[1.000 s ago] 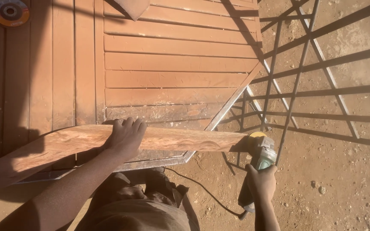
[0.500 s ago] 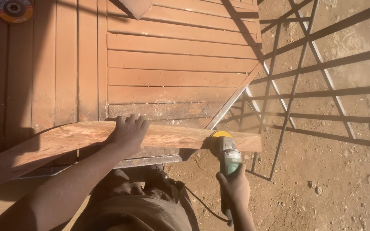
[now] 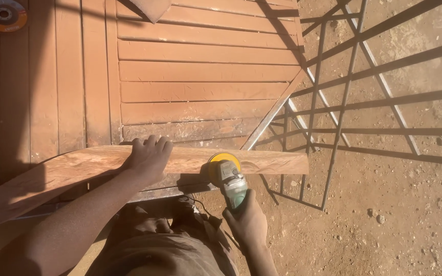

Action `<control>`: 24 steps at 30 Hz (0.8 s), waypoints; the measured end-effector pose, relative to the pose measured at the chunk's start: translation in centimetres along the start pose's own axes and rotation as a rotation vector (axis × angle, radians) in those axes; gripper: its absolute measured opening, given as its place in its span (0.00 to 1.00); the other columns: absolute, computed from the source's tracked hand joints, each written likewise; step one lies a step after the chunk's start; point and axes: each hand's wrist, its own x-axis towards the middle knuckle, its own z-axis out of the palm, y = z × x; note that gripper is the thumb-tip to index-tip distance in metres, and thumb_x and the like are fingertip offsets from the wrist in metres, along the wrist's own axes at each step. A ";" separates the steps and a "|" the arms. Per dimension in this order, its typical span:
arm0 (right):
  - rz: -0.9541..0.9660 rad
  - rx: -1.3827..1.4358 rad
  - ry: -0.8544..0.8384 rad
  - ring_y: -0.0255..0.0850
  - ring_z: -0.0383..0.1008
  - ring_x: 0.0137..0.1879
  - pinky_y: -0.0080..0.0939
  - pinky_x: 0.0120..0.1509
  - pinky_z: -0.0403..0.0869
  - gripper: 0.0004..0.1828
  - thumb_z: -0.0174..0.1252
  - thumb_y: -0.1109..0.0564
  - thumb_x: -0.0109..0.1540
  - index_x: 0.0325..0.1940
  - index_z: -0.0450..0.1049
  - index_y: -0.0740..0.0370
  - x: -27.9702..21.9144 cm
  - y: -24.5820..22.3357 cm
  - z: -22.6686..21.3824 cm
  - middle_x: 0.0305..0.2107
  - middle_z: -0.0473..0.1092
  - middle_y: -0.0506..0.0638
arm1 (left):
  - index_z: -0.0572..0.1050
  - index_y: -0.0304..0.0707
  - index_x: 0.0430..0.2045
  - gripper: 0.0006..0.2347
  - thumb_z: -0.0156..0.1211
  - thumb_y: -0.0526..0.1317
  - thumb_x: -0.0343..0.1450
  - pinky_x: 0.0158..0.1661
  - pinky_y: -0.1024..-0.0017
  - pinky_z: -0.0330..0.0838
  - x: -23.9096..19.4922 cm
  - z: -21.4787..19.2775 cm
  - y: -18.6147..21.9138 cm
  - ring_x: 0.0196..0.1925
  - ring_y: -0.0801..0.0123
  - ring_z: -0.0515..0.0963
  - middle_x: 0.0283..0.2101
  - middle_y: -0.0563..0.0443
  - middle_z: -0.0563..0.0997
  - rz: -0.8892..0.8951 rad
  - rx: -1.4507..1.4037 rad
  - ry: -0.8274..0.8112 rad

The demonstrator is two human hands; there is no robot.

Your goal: Sanding the edges of wooden planks using an angle grinder with a sanding attachment

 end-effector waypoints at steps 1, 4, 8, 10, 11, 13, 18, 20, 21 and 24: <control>-0.006 0.001 -0.002 0.54 0.77 0.35 0.54 0.36 0.73 0.26 0.63 0.44 0.53 0.44 0.56 0.52 -0.1 0.1 0.0 0.34 0.76 0.53 | 0.64 0.50 0.55 0.35 0.80 0.50 0.56 0.50 0.55 0.67 0.1 0.0 0.2 0.55 0.63 0.68 0.52 0.59 0.68 -0.006 0.002 0.000; -0.020 0.023 -0.001 0.49 0.78 0.33 0.51 0.34 0.76 0.26 0.63 0.45 0.54 0.46 0.57 0.52 0.4 1.2 -0.5 0.35 0.76 0.53 | 0.64 0.51 0.55 0.33 0.77 0.42 0.57 0.49 0.57 0.64 -0.1 -0.5 0.2 0.55 0.63 0.66 0.51 0.58 0.67 -0.027 -0.001 -0.047; 0.264 0.104 0.086 0.53 0.79 0.36 0.53 0.40 0.80 0.31 0.61 0.47 0.55 0.54 0.57 0.59 2.6 5.2 -4.6 0.36 0.76 0.60 | 0.64 0.51 0.54 0.33 0.77 0.42 0.56 0.51 0.56 0.64 0.6 -0.4 0.4 0.55 0.63 0.66 0.51 0.59 0.67 -0.012 0.004 -0.051; 0.340 0.147 0.109 0.49 0.79 0.36 0.51 0.40 0.80 0.31 0.61 0.49 0.55 0.57 0.58 0.60 3.5 6.5 -6.0 0.36 0.75 0.57 | 0.65 0.50 0.53 0.32 0.77 0.42 0.55 0.49 0.56 0.65 0.6 0.7 0.1 0.53 0.63 0.67 0.49 0.58 0.67 -0.001 0.009 0.003; 0.377 0.176 0.169 0.50 0.80 0.37 0.51 0.42 0.80 0.30 0.60 0.48 0.57 0.57 0.58 0.62 4.1 7.5 -6.2 0.37 0.76 0.58 | 0.65 0.51 0.53 0.33 0.78 0.44 0.54 0.48 0.56 0.66 0.7 1.1 0.2 0.53 0.63 0.67 0.49 0.59 0.67 -0.004 0.019 0.028; 0.407 0.204 0.233 0.50 0.81 0.39 0.52 0.43 0.81 0.30 0.60 0.46 0.59 0.58 0.58 0.63 4.3 7.8 -5.9 0.37 0.76 0.59 | 0.64 0.52 0.53 0.34 0.79 0.47 0.54 0.46 0.56 0.66 0.7 1.1 0.1 0.53 0.64 0.68 0.48 0.60 0.67 -0.012 0.028 0.056; 0.235 0.115 0.105 0.53 0.80 0.37 0.55 0.41 0.80 0.34 0.59 0.43 0.53 0.57 0.56 0.56 2.0 4.4 -1.3 0.36 0.77 0.59 | 0.64 0.51 0.54 0.31 0.75 0.41 0.58 0.48 0.56 0.67 0.4 0.4 0.2 0.53 0.63 0.68 0.52 0.57 0.68 -0.003 0.040 -0.010; 0.127 0.067 0.048 0.57 0.79 0.37 0.56 0.41 0.76 0.30 0.60 0.44 0.52 0.52 0.57 0.55 0.1 1.1 -1.0 0.35 0.76 0.58 | 0.64 0.51 0.54 0.31 0.75 0.40 0.58 0.47 0.57 0.67 0.0 0.0 0.1 0.53 0.63 0.68 0.51 0.58 0.67 -0.007 0.034 -0.026; 0.016 0.020 0.013 0.60 0.77 0.37 0.58 0.40 0.72 0.26 0.60 0.46 0.50 0.46 0.58 0.54 -0.3 -0.5 -1.1 0.34 0.76 0.57 | 0.64 0.52 0.53 0.31 0.75 0.40 0.58 0.46 0.58 0.66 0.6 -0.4 0.1 0.52 0.63 0.67 0.50 0.58 0.67 -0.010 0.025 -0.023; 0.027 0.017 0.016 0.54 0.77 0.33 0.53 0.35 0.73 0.26 0.59 0.45 0.51 0.47 0.58 0.53 -0.5 -0.2 -1.2 0.31 0.76 0.55 | 0.64 0.51 0.54 0.32 0.76 0.43 0.57 0.47 0.55 0.67 0.5 0.5 0.2 0.55 0.62 0.67 0.52 0.57 0.67 -0.007 0.027 -0.001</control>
